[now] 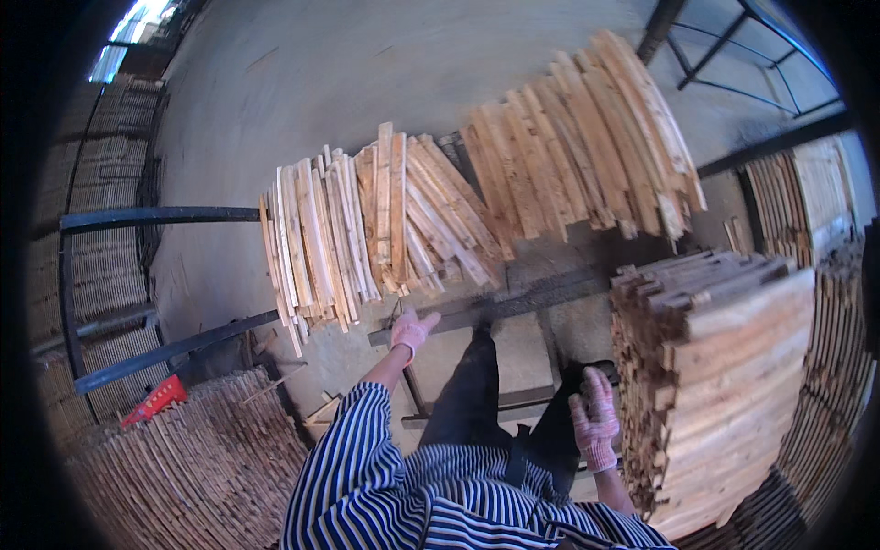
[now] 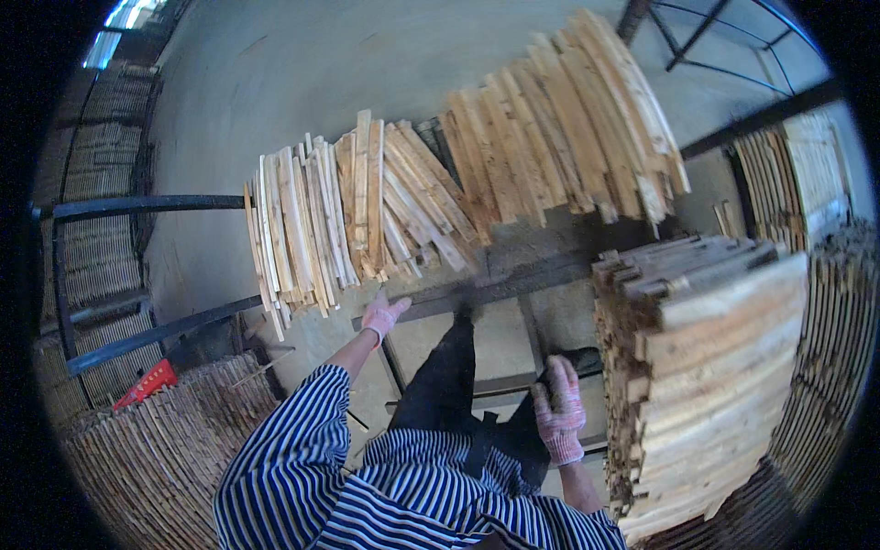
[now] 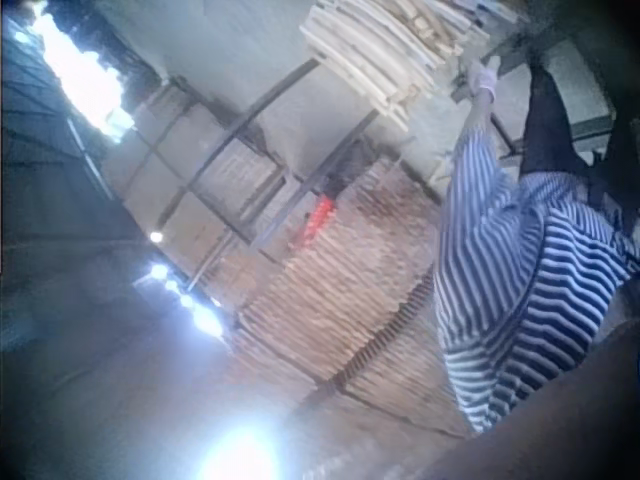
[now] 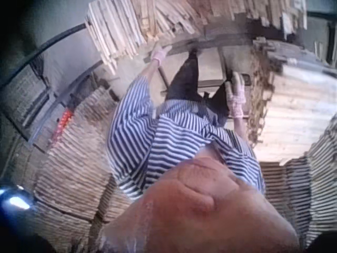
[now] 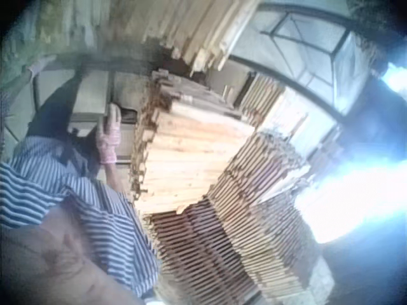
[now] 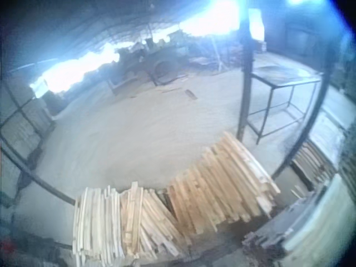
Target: The person repeatedly picks up bundles of wooden planks from a metal rack and stacks them onto a growing pile on the floor. The worker wears pink gloves and a striped shirt, handling the wood with both hands to align and place the pieces.
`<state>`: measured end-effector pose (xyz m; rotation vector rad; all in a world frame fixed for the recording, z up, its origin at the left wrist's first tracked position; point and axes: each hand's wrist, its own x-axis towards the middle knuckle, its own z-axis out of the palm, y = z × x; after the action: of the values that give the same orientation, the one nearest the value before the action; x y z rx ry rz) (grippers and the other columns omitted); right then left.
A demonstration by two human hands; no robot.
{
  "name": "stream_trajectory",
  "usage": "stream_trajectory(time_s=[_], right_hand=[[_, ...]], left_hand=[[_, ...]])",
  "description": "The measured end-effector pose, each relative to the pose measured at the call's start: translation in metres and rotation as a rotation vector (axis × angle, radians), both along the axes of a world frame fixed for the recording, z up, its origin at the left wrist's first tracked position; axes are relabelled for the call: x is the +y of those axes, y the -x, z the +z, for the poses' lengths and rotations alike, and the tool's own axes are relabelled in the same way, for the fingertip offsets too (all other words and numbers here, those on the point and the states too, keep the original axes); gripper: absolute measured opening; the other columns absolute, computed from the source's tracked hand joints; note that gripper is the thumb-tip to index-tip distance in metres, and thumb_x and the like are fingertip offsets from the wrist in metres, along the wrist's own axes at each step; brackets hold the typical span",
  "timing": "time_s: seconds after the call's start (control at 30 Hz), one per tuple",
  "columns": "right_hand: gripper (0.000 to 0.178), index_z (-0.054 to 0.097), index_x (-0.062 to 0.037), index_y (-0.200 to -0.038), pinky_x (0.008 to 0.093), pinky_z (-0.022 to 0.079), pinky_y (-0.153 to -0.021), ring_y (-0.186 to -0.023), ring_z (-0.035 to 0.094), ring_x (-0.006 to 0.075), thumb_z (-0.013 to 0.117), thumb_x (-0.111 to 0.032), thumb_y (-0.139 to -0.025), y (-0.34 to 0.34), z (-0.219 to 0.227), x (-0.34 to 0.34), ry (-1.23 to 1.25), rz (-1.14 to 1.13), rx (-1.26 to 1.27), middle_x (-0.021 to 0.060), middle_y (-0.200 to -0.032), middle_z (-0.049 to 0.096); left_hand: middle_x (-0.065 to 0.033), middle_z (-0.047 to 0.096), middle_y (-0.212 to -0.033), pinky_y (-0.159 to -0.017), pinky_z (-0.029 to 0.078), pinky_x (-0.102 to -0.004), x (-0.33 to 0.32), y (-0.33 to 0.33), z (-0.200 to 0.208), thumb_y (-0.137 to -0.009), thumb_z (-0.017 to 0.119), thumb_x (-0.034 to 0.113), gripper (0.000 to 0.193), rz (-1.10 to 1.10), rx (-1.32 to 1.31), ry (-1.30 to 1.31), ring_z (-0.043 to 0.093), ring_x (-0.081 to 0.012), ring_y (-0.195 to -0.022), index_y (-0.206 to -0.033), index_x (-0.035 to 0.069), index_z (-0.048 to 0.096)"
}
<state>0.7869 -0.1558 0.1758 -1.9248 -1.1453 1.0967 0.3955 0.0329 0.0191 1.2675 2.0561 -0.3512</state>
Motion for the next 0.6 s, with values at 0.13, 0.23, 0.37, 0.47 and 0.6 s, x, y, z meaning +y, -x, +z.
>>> stream_trajectory(time_s=[0.13, 0.23, 0.37, 0.47, 0.6], right_hand=[[0.053, 0.051, -0.0048, -0.147, 0.0341, 0.042, -0.11, -0.129, 0.054, 0.028, 0.065, -0.01, -0.095, 0.047, -0.047, 0.035, 0.305, 0.03, 0.186, 0.0161, -0.14, 0.055], [0.054, 0.05, -0.0045, -0.147, 0.0339, 0.042, -0.111, -0.13, 0.054, 0.0257, 0.065, -0.011, -0.096, 0.056, -0.095, 0.04, 0.39, -0.013, 0.22, 0.0155, -0.141, 0.054], [0.054, 0.048, -0.0025, -0.148, 0.0341, 0.041, -0.112, -0.131, 0.054, 0.0232, 0.063, -0.009, -0.097, 0.068, -0.146, 0.063, 0.418, -0.013, 0.257, 0.0121, -0.14, 0.058], [0.049, 0.053, -0.0025, -0.144, 0.0346, 0.042, -0.11, -0.128, 0.057, 0.0234, 0.063, -0.014, -0.097, 0.1, -0.151, 0.134, 0.49, 0.241, 0.02, 0.0146, -0.139, 0.06], [0.05, 0.053, -0.0049, -0.143, 0.0349, 0.043, -0.108, -0.126, 0.059, 0.0282, 0.06, -0.026, -0.098, 0.174, -0.177, 0.238, 0.442, 0.472, 0.017, 0.0172, -0.137, 0.06]], left_hand=[[-0.0276, 0.037, -0.158, -0.113, 0.04, -0.0471, 0.089, 0.042, -0.072, -0.068, 0.082, 0.062, 0.126, 0.224, 0.003, 0.012, 0.044, -0.0447, -0.14, -0.161, 0.009, 0.018], [-0.0288, 0.015, -0.166, -0.121, 0.026, -0.0543, 0.154, 0.038, -0.11, -0.063, 0.085, 0.065, 0.14, 0.268, 0.148, -0.115, 0.022, -0.0498, -0.15, -0.163, 0.011, 0.002], [-0.0288, 0.013, -0.165, -0.122, 0.022, -0.0562, 0.203, 0.074, -0.142, -0.066, 0.087, 0.058, 0.136, 0.373, 0.261, -0.068, 0.02, -0.0478, -0.151, -0.163, 0.01, 0.004], [-0.0262, 0.034, -0.156, -0.115, 0.037, -0.0502, 0.201, 0.092, -0.148, -0.065, 0.087, 0.053, 0.123, 0.369, 0.194, -0.199, 0.04, -0.0428, -0.142, -0.158, 0.006, 0.022], [-0.0277, 0.046, -0.148, -0.104, 0.049, -0.0477, 0.189, 0.112, -0.144, -0.064, 0.087, 0.053, 0.11, 0.364, 0.029, -0.08, 0.055, -0.0415, -0.129, -0.148, 0.002, 0.037]])
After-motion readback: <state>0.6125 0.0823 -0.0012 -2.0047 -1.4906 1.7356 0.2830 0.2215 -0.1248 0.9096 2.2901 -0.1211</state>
